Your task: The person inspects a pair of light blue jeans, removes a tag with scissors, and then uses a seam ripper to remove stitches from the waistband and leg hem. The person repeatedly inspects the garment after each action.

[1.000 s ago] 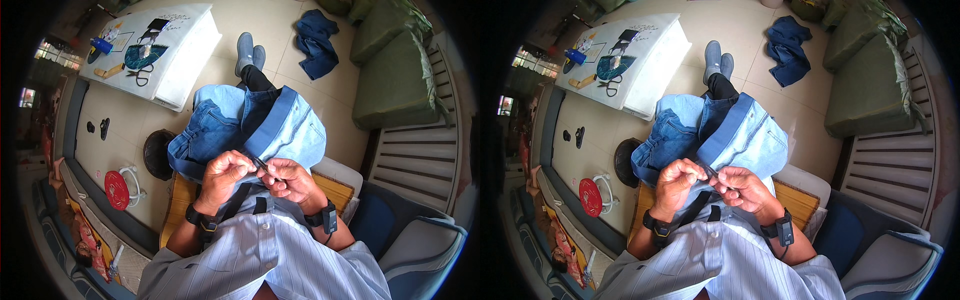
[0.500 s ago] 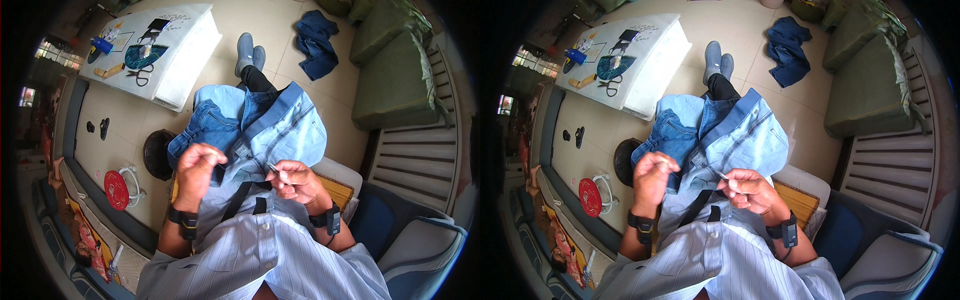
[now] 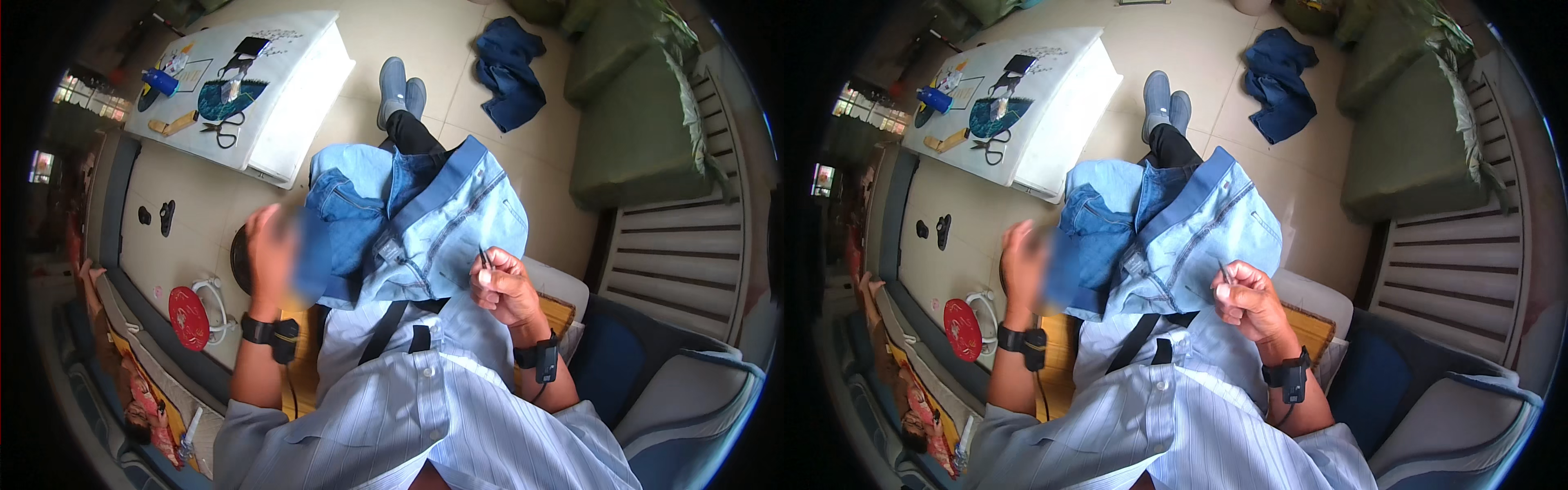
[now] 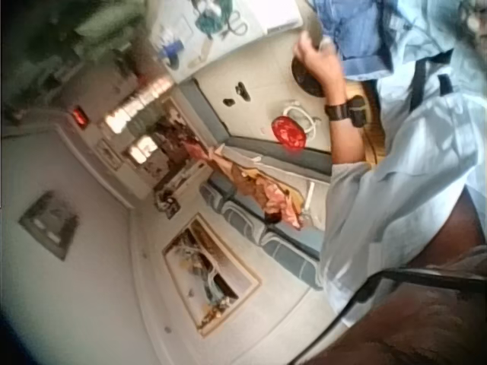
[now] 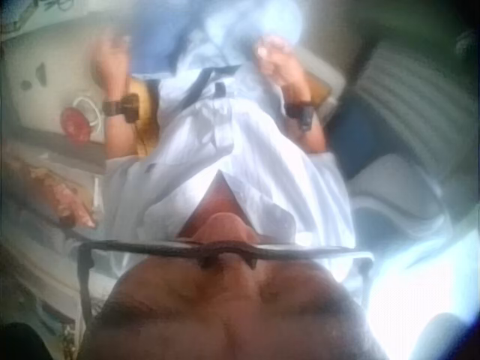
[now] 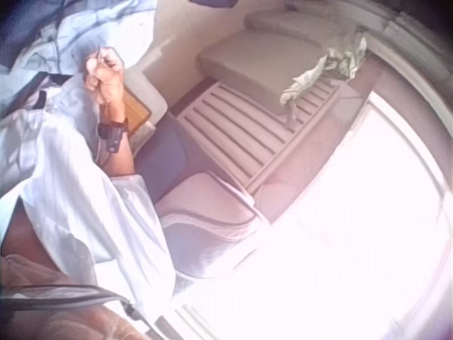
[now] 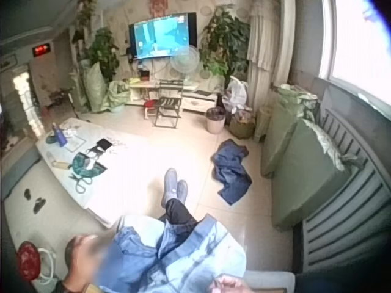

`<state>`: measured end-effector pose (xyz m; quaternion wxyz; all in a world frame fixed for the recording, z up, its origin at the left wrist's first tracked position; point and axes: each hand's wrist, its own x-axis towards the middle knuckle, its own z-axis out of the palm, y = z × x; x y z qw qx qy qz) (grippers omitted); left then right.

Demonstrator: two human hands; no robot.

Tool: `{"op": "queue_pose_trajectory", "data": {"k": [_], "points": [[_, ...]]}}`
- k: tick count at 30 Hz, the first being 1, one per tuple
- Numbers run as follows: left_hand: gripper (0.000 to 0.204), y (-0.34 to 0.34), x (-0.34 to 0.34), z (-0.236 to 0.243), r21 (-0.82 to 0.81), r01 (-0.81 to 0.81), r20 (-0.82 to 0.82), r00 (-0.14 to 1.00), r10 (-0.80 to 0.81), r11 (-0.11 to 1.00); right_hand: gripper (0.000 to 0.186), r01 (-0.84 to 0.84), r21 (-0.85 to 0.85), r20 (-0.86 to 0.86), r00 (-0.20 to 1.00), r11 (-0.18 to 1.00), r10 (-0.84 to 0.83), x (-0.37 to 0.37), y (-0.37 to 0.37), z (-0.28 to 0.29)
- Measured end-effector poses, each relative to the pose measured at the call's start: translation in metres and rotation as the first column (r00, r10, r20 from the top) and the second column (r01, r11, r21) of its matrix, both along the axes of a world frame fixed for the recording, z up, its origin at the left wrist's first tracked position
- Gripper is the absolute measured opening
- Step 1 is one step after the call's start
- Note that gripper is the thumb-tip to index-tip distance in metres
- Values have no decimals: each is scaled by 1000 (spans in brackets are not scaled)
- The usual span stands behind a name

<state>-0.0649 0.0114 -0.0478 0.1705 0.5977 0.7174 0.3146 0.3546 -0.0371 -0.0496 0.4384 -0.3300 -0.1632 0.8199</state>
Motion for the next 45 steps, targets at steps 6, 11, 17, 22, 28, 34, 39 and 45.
{"op": "queue_pose_trajectory", "data": {"k": [6,11,17,22,28,34,39,45], "points": [[18,9,132,25,212,512,231,801,-552,832,7,117,28,219,968,993,-120,-8,3,-14],[22,28,188,14,73,610,344,727,-594,789,9,190,-6,275,944,982,-181,-7,-3,-23],[20,46,215,2,27,623,166,768,-618,782,7,224,-8,192,957,974,-219,-5,-7,-31],[8,53,222,-4,-57,610,65,792,-607,790,8,220,-15,185,959,975,-213,-4,-6,-30],[4,66,201,-19,52,558,190,809,-557,828,10,255,4,149,956,967,-253,-2,-8,-33],[5,63,133,-14,2,410,342,857,-385,912,8,273,-20,103,957,962,-270,1,-8,-39],[9,56,86,-18,104,225,211,947,-243,969,7,261,-26,100,961,965,-257,1,-7,-41],[20,31,135,9,13,598,253,773,-581,801,11,262,-21,123,958,965,-257,-2,-5,-39]]}}
